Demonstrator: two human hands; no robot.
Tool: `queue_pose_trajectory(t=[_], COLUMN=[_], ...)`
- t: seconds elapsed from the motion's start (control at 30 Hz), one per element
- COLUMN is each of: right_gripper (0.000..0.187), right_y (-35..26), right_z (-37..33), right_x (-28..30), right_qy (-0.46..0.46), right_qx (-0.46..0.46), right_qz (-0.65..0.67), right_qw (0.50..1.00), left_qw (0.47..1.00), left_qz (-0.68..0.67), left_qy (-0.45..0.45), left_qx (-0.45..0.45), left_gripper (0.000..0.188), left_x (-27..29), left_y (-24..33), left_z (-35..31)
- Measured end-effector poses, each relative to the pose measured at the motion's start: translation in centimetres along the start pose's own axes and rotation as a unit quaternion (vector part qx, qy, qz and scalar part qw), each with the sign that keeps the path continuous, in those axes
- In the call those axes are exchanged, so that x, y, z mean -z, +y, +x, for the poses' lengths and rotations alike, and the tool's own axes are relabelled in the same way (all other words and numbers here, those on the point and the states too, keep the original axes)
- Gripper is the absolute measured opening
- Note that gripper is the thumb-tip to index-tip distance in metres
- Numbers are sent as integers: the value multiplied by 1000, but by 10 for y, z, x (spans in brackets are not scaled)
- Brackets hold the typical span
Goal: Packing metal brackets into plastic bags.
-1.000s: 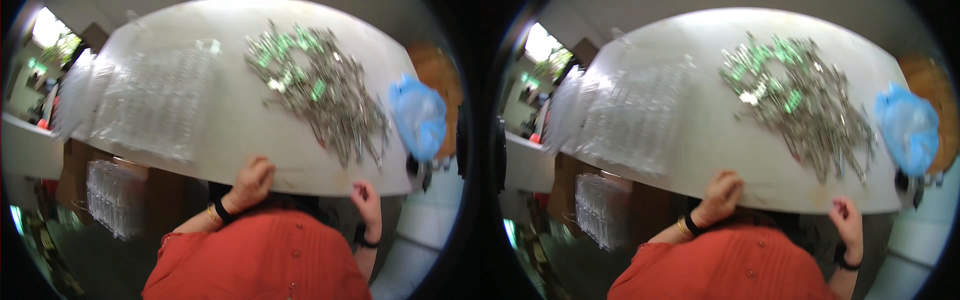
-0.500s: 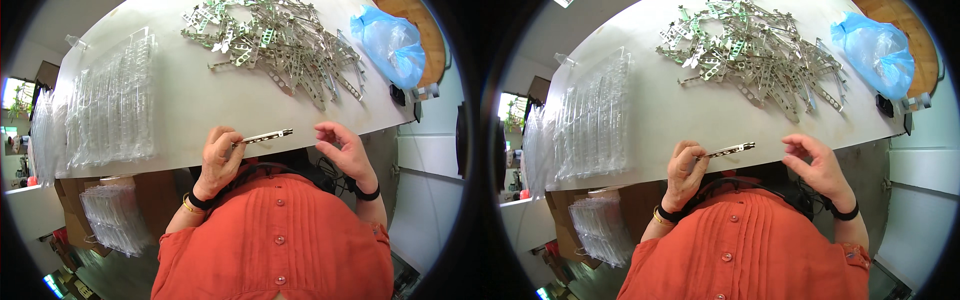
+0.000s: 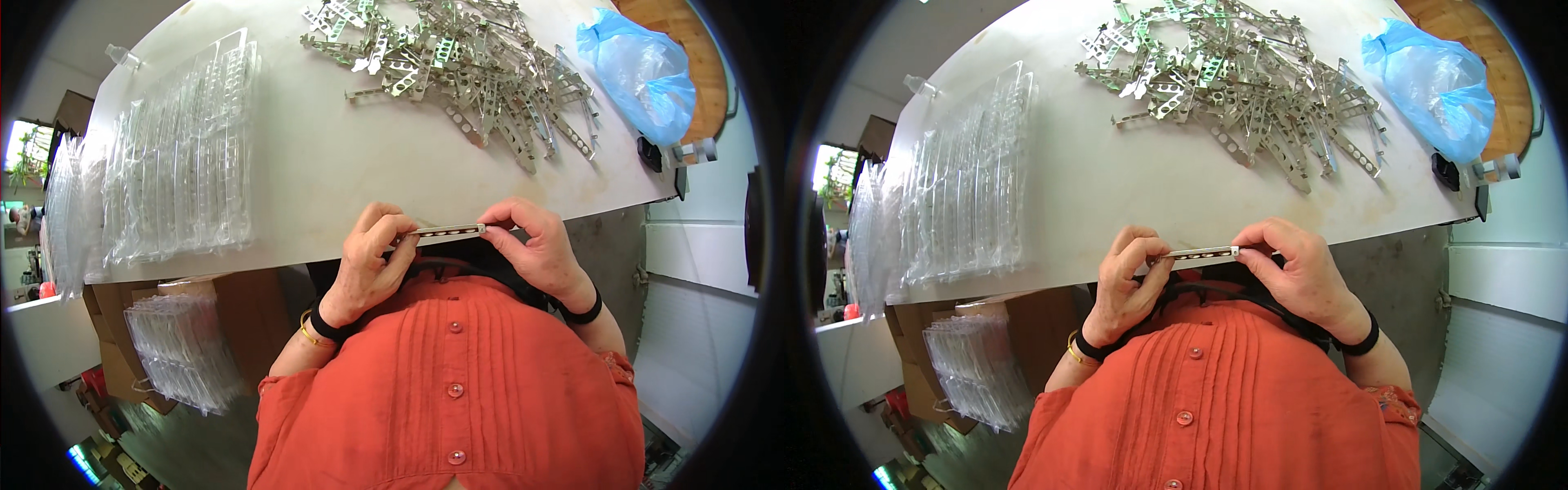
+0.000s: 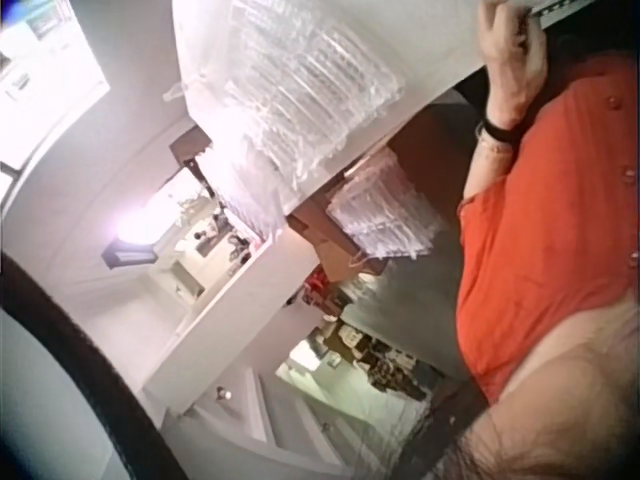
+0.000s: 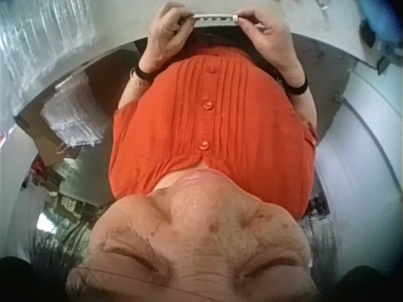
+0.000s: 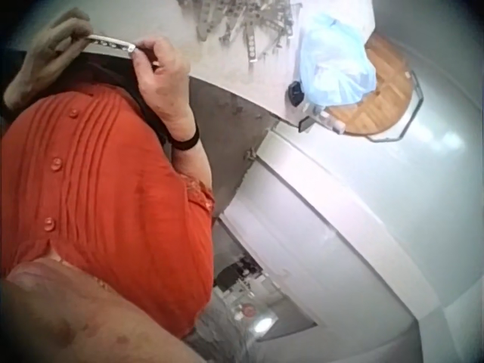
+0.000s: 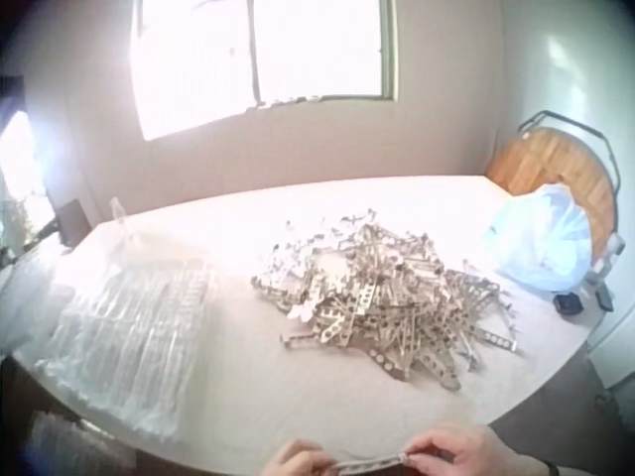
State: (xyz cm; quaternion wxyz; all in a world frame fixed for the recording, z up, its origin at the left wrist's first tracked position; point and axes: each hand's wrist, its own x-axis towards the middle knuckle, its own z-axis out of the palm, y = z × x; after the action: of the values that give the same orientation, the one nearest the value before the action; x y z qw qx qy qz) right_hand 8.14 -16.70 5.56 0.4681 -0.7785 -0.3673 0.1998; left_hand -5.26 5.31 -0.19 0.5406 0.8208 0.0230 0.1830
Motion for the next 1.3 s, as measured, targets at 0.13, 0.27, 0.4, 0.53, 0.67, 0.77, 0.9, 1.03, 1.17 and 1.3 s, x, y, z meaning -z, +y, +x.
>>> queue_pose_trajectory(t=[0.13,0.27,0.4,0.53,0.67,0.77,0.9,1.03,1.17,1.3], right_gripper=[11,10,10,10,10,10,10,11,12,20], right_y=[1,5,7,8,10,11,9,4,2,0], right_z=[-4,-9,-12,-11,-12,-14,-13,-8,-5,-3], right_x=[1,-1,-3,-4,-6,-8,-10,-6,-4,-3], right_qy=[22,41,47,48,42,40,31,13,13,46], right_qx=[-15,-42,-70,-72,-75,-71,-63,-38,-18,44], right_qz=[-3,26,58,77,84,89,69,23,-9,-67], right_qw=[1000,998,995,993,993,993,995,999,1000,996], left_qw=[998,993,987,979,988,996,998,999,995,983], left_qz=[-54,-102,-136,-191,-143,-84,-48,-1,72,147], left_qy=[-6,-44,-69,-58,-45,-40,-36,-28,15,41], left_qx=[21,40,56,45,37,9,1,-16,-65,-105], left_gripper=[28,45,48,48,39,33,25,19,19,21], left_x=[-1,2,8,6,7,10,7,2,-2,-3], left_y=[-3,-12,-9,-14,-14,-7,-5,-4,-2,10], left_z=[-1,-4,-4,-7,-6,0,1,0,3,5])
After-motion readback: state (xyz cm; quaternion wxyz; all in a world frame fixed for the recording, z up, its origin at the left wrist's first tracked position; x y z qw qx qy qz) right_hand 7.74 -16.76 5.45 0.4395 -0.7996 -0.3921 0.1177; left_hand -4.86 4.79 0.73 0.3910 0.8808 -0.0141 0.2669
